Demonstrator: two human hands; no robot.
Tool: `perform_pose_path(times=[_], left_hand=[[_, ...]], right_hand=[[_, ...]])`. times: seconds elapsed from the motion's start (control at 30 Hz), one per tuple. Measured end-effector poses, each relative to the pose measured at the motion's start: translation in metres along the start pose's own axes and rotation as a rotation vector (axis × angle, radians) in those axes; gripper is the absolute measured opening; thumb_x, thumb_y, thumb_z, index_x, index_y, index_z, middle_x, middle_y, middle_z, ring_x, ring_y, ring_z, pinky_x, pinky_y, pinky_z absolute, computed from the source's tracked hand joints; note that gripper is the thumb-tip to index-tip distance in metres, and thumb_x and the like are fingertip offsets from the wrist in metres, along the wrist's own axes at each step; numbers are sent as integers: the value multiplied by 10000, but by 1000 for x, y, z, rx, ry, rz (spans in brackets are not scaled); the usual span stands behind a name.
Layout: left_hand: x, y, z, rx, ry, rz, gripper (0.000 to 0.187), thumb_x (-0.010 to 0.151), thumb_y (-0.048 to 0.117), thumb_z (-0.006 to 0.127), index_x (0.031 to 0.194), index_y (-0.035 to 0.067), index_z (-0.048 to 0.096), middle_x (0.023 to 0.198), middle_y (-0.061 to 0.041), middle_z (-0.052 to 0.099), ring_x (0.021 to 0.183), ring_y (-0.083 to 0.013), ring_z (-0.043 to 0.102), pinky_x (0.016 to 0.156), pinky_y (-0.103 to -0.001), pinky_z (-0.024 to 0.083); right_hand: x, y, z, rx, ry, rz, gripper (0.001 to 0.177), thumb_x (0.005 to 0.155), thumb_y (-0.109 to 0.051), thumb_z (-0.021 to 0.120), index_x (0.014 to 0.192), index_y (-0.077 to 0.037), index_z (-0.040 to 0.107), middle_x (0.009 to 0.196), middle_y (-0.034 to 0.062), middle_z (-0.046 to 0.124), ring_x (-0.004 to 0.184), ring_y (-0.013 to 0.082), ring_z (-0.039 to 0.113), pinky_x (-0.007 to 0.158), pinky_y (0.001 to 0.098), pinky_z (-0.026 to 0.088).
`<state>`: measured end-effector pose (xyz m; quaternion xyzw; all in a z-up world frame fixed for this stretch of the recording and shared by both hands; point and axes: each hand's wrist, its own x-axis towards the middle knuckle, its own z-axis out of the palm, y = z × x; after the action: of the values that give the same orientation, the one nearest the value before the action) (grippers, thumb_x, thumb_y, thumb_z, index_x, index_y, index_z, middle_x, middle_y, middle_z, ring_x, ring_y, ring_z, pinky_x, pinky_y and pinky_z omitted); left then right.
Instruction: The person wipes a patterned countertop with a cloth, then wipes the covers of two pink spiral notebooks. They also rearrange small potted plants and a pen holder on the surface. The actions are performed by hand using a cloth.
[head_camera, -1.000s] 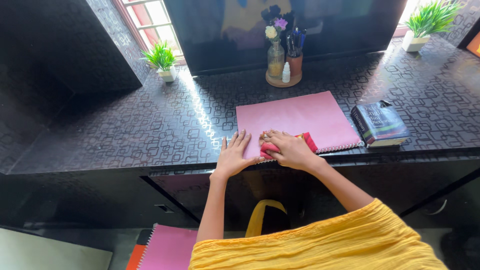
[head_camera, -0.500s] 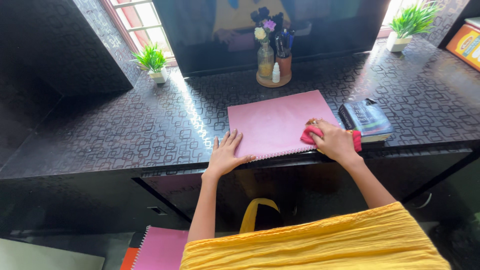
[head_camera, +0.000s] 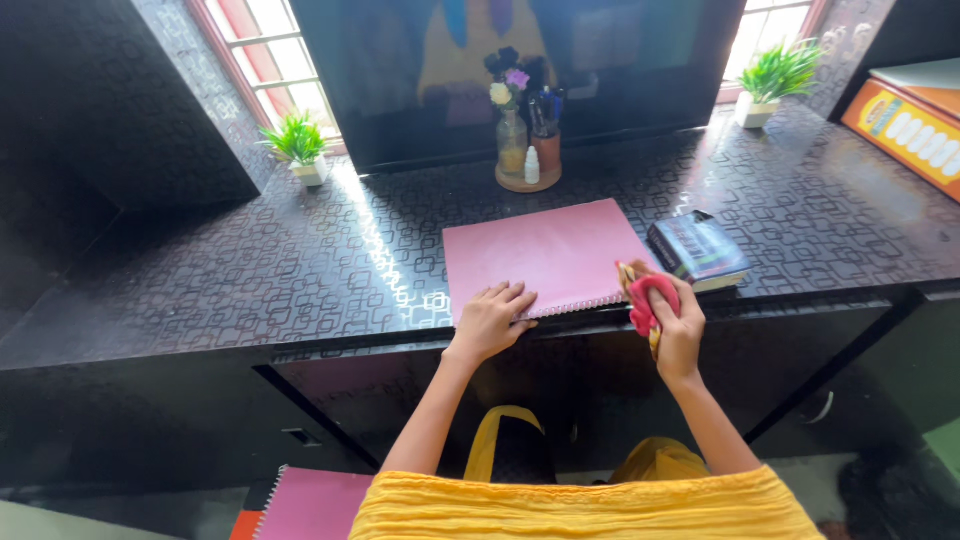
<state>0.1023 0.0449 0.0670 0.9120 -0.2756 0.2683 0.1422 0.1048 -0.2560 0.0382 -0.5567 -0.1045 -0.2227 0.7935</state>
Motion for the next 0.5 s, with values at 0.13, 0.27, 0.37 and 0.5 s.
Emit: perform_pose_path(times=[0.13, 0.27, 0.37, 0.5], left_hand=[[5, 14, 3, 71, 224, 122, 197, 1003, 189, 694, 1150, 68, 745, 1092, -83, 787, 999, -234, 770, 822, -324, 606], [22, 36, -21, 65, 422, 75, 189, 973, 157, 693, 1123, 49, 732, 1033, -95, 779, 908, -222, 775, 760, -307, 608], [28, 62, -51, 20, 449, -40, 181, 977, 143, 699, 1122, 40, 731, 1013, -86, 783, 840, -219, 771, 683, -308, 596], [29, 92, -96, 28, 449, -91, 189, 962, 153, 704, 1113, 44, 732, 1024, -96, 789, 743, -248, 750, 618, -321, 578]], right_hand=[[-29, 20, -34, 339, -2, 427, 317, 1002, -203, 601, 1257, -16, 628, 1096, 118, 708, 832, 216, 675, 719, 329, 554], [-62, 48, -27, 515, -85, 663, 413, 968, -240, 558, 1307, -8, 599, 1214, 153, 689, 1079, 277, 681, 936, 382, 541], [-66, 46, -17, 513, -241, 550, 483, 986, -185, 596, 1427, -3, 524, 1324, 184, 633, 1192, 291, 626, 1015, 402, 508], [-52, 24, 0, 292, -246, 437, 586, 951, -133, 615, 1495, -23, 428, 1455, 126, 570, 1283, 246, 583, 1070, 367, 466]])
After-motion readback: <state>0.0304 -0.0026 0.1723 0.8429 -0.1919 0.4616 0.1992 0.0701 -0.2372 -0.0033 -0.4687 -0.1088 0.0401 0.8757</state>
